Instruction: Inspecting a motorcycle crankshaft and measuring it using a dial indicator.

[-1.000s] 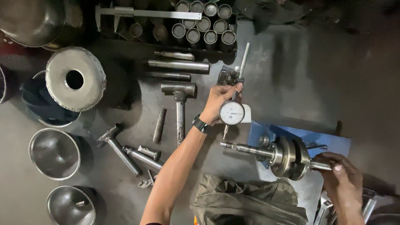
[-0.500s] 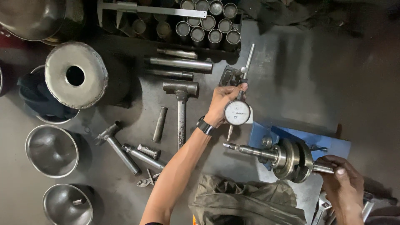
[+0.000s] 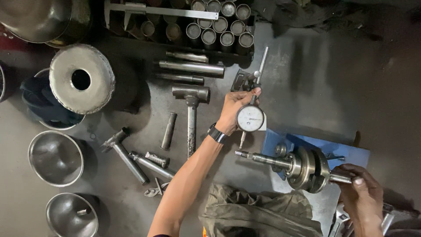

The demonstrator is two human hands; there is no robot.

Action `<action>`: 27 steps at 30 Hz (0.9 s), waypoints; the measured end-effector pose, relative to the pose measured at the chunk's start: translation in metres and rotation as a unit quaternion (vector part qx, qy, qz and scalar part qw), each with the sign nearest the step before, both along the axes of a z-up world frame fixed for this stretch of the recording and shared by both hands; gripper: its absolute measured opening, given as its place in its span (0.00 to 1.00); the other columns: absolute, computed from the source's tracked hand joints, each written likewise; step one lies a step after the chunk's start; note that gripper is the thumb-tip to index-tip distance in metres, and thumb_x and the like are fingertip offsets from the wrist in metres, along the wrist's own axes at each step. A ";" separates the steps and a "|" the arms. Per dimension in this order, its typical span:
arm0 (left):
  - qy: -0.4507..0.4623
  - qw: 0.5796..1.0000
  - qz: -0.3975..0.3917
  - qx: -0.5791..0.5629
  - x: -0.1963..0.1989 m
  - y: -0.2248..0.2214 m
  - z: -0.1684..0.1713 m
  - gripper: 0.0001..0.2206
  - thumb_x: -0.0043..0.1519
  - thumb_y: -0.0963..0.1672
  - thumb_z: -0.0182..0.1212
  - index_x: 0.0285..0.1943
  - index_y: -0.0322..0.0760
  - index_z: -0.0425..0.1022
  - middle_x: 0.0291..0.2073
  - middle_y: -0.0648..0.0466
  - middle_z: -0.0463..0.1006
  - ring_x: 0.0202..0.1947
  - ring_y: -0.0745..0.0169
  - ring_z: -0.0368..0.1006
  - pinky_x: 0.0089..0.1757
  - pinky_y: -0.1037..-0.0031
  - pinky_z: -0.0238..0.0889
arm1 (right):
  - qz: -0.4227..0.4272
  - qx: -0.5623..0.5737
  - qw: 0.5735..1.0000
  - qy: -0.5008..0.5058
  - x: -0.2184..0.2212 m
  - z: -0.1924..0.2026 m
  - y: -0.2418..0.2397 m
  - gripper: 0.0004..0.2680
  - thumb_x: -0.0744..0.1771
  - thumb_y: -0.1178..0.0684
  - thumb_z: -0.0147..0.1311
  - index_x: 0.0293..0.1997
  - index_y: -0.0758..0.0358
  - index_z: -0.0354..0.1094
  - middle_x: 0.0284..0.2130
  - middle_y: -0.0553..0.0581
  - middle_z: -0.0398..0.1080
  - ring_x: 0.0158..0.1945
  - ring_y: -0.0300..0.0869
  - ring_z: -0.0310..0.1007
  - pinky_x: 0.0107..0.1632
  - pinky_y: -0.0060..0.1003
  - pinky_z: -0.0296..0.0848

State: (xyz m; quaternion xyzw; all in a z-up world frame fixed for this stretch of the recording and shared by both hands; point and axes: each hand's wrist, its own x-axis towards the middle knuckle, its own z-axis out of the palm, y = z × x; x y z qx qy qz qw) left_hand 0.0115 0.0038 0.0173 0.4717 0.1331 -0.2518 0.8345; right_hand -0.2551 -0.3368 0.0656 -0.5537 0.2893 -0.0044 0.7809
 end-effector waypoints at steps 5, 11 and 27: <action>0.013 0.999 -0.009 0.039 -0.002 0.002 0.005 0.14 0.63 0.46 0.68 0.31 0.29 0.80 0.26 0.57 0.78 0.23 0.75 0.71 0.27 0.79 0.64 | -0.004 -0.016 1.000 0.022 0.004 0.009 0.007 0.19 0.69 0.48 0.60 0.53 0.82 0.66 0.45 0.72 0.72 0.53 0.56 0.73 0.61 0.58 0.71; 0.138 0.972 -0.008 -0.189 -0.007 0.024 0.010 0.35 0.61 0.61 0.43 0.58 0.29 0.72 0.46 0.40 0.81 0.47 0.56 0.81 0.47 0.67 0.77 | 0.027 -0.066 0.997 0.014 0.007 0.015 0.011 0.22 0.71 0.43 0.57 0.55 0.83 0.63 0.45 0.72 0.70 0.51 0.55 0.72 0.61 0.54 0.71; -0.001 0.980 0.119 0.160 -0.048 0.005 -0.160 0.17 0.66 0.40 0.52 0.60 0.22 0.80 0.46 0.40 0.81 0.43 0.51 0.78 0.43 0.64 0.69 | 0.004 -0.081 0.996 0.043 -0.008 -0.017 -0.015 0.24 0.74 0.34 0.45 0.55 0.76 0.66 0.51 0.69 0.71 0.54 0.51 0.74 0.62 0.43 0.73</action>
